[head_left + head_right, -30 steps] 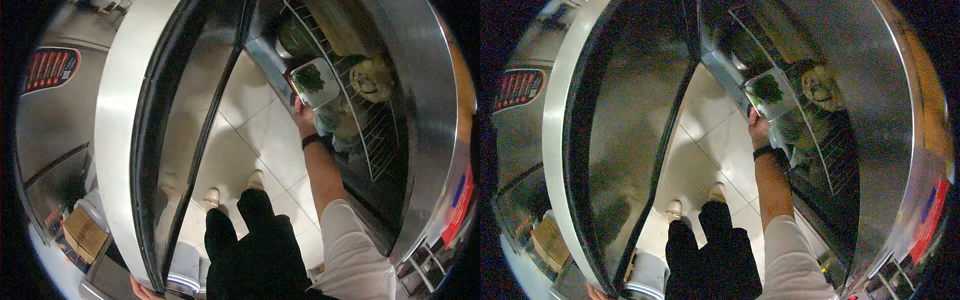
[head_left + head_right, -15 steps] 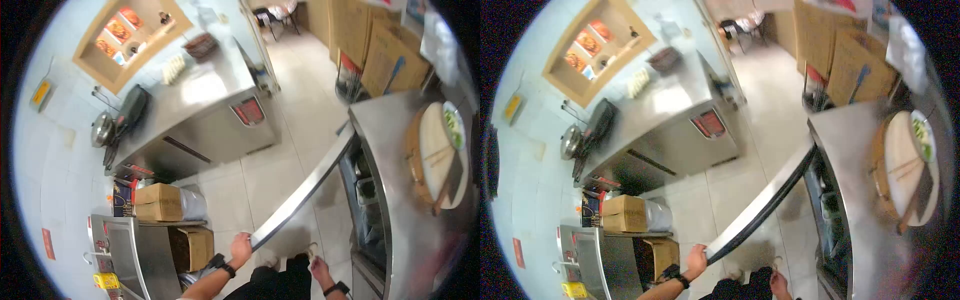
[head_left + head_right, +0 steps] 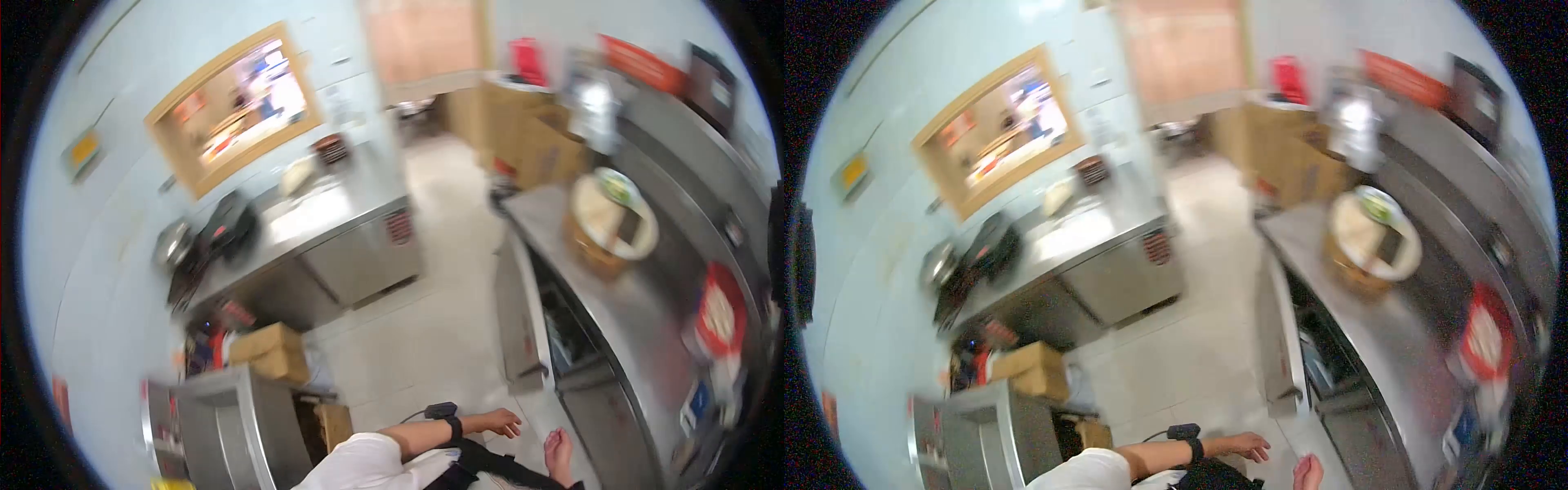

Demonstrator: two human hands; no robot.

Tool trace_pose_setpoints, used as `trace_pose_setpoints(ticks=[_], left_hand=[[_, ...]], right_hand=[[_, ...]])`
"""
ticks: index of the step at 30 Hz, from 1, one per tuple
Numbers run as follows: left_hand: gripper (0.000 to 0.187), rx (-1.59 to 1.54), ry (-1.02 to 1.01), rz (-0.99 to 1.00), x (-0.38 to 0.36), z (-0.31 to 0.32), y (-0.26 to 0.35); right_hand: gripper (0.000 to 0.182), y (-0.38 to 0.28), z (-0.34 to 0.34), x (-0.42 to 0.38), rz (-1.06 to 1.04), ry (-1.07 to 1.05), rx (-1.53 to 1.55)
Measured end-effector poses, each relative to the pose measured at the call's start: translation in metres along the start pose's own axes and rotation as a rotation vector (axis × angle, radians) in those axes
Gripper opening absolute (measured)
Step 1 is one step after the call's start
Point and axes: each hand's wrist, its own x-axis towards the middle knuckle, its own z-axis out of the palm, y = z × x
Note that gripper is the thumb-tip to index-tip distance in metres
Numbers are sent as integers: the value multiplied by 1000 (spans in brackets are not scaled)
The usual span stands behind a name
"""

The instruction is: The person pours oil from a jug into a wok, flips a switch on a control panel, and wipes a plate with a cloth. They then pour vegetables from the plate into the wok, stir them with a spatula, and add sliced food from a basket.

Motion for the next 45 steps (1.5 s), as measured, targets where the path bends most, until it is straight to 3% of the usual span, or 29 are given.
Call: trace_pose_setpoints(ticks=[2,3,4,5,6,8,9,10,13,14,17,19,20,21,22,27,28,30,31,33,34,36,37,38,40,42,44,45], left_hand=[[30,-93,143,-538,7,64,64],[30,1,106,-525,9,84,59],[30,88,39,-503,20,100,54],[30,182,34,-607,34,135,72],[33,310,-3,-597,48,159,67],[32,357,-69,-677,78,202,41],[34,398,-37,-703,104,233,24],[34,430,-130,-739,127,260,2],[25,135,-155,-843,161,335,-59],[21,279,-248,-810,170,382,-70],[30,430,-505,-807,208,494,-104],[29,414,-604,-840,233,562,-106],[29,391,-704,-847,245,590,-108],[29,397,-701,-855,260,614,-114],[30,401,-732,-886,275,637,-121],[33,390,-762,-909,367,710,-180],[33,390,-782,-901,394,732,-188],[30,419,-754,-850,434,772,-204],[30,404,-729,-881,453,799,-202],[30,392,-742,-859,490,840,-217],[30,398,-755,-836,507,859,-224],[29,407,-751,-831,532,894,-229],[31,410,-751,-824,546,909,-235],[33,411,-749,-816,558,924,-242],[30,430,-726,-814,579,942,-255],[27,473,-582,-783,597,962,-279],[24,505,-419,-794,603,978,-288],[24,434,-363,-780,604,980,-296]], right_hand=[[12,5,-53,-20,-279,74,0],[13,-33,-14,-76,-321,168,-23],[8,-47,-39,-94,-421,114,-157],[9,-57,-54,-123,-542,154,-153],[18,-86,-54,-172,-622,238,-287],[12,-116,-88,-247,-865,247,-202],[12,-134,-111,-290,-1015,332,-318],[13,-147,-129,-330,-1135,385,-447],[12,-178,-154,-475,-1521,646,-687],[14,-183,-163,-518,-1643,753,-849],[16,-188,-190,-610,-1643,775,-1032],[11,-200,-203,-636,-2005,1364,-1154],[7,-212,-219,-645,-2041,1336,-1230],[5,-219,-237,-666,-1910,1311,-1435],[5,-221,-264,-675,-1906,1314,-1422],[14,-262,-395,-692,-2007,1645,-1518],[16,-291,-435,-677,-2096,1778,-1355],[33,-328,-526,-712,-1134,1789,-1559],[28,-358,-587,-708,-1183,1801,-1566],[26,-359,-709,-713,-1041,1671,-932],[26,-344,-774,-721,-774,1750,-952],[30,-311,-879,-727,-563,1823,-872],[35,-303,-914,-732,-349,1884,-1012],[35,-296,-949,-732,-349,1880,-1003],[40,-284,-1021,-731,-81,1988,-1034],[45,-285,-1110,-735,0,1900,-1045],[30,-287,-1160,-734,-171,1548,-613],[39,-310,-1154,-741,-240,1210,63]])
